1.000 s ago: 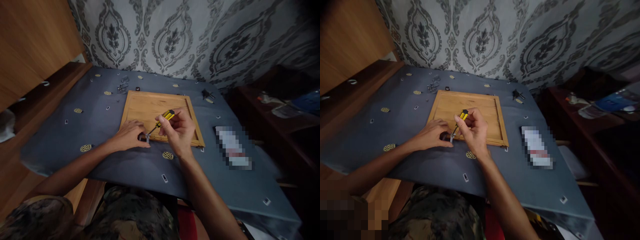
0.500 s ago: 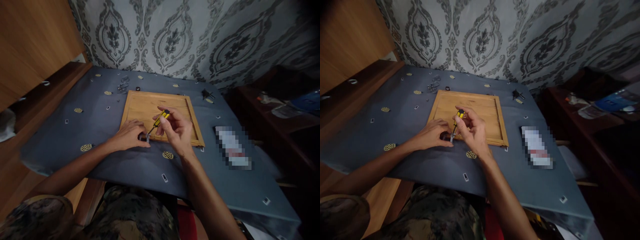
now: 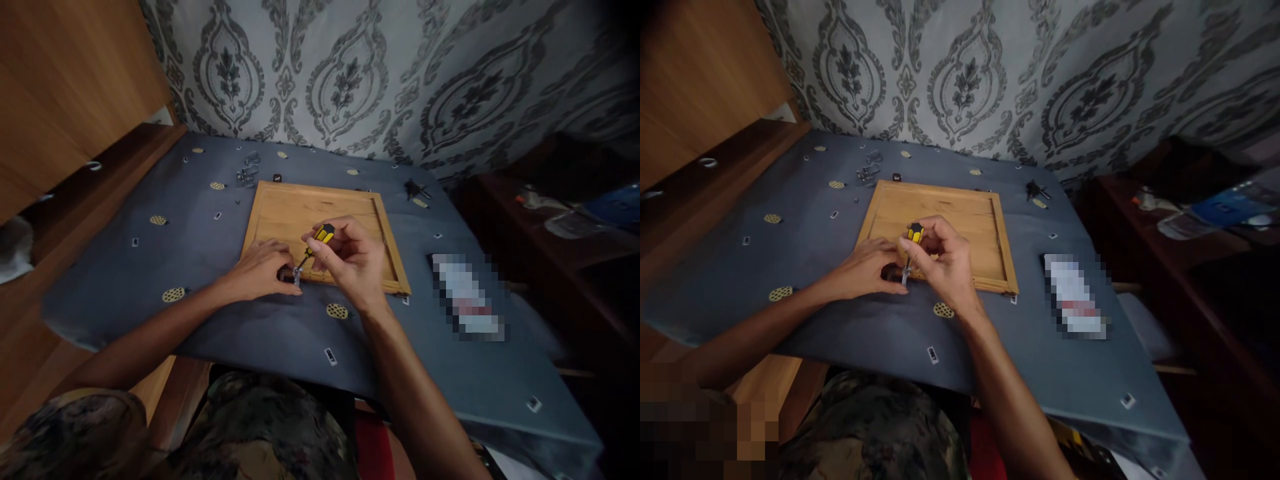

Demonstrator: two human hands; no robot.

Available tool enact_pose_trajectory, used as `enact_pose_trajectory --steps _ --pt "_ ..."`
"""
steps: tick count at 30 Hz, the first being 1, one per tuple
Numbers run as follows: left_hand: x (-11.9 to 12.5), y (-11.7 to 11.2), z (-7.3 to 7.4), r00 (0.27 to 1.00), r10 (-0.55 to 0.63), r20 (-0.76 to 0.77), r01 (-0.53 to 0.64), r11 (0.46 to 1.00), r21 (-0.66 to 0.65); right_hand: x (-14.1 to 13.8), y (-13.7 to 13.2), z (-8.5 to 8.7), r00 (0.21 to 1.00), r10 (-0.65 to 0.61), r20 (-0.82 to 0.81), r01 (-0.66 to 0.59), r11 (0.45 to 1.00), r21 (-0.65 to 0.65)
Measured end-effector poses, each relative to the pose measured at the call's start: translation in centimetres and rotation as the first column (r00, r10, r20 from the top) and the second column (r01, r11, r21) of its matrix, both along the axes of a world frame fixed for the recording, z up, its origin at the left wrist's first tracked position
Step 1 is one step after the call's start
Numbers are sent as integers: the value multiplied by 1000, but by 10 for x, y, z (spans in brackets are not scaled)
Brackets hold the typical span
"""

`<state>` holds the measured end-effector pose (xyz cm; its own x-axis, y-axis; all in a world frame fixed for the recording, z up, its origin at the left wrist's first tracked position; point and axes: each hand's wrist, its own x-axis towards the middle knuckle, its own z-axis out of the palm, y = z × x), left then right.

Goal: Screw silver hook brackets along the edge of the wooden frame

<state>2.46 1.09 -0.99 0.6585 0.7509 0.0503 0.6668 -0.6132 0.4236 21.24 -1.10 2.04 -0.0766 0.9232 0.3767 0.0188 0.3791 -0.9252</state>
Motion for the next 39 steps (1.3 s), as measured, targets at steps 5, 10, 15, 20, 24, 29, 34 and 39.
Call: enact_pose_trajectory --steps 5,10,15,20,24,29,34,39 --pt "-1 0 1 1000 -9 -28 9 1000 -4 3 0 4 996 64 68 -63 998 -8" --pt "-1 1 0 1000 -7 0 7 1000 8 -5 8 -1 997 14 70 -14 1000 0" --pt "-1 1 0 1000 -9 -12 9 1000 -6 -14 17 -4 999 5 35 -5 1000 -10" --pt "0 1 0 1000 -8 11 8 1000 -10 -7 19 2 989 65 130 -69 997 28" --pt "0 1 1 1000 -4 11 5 1000 -24 -6 16 2 987 98 130 -102 994 27" --pt "0 0 2 1000 5 2 -5 1000 -16 -9 10 0 989 -141 -39 145 984 103" --pt "0 0 4 1000 -16 -20 16 1000 1 -4 6 3 981 -175 -83 185 973 138" --pt "0 0 2 1000 -11 -22 12 1000 21 -2 5 1 989 -140 -46 144 986 79"
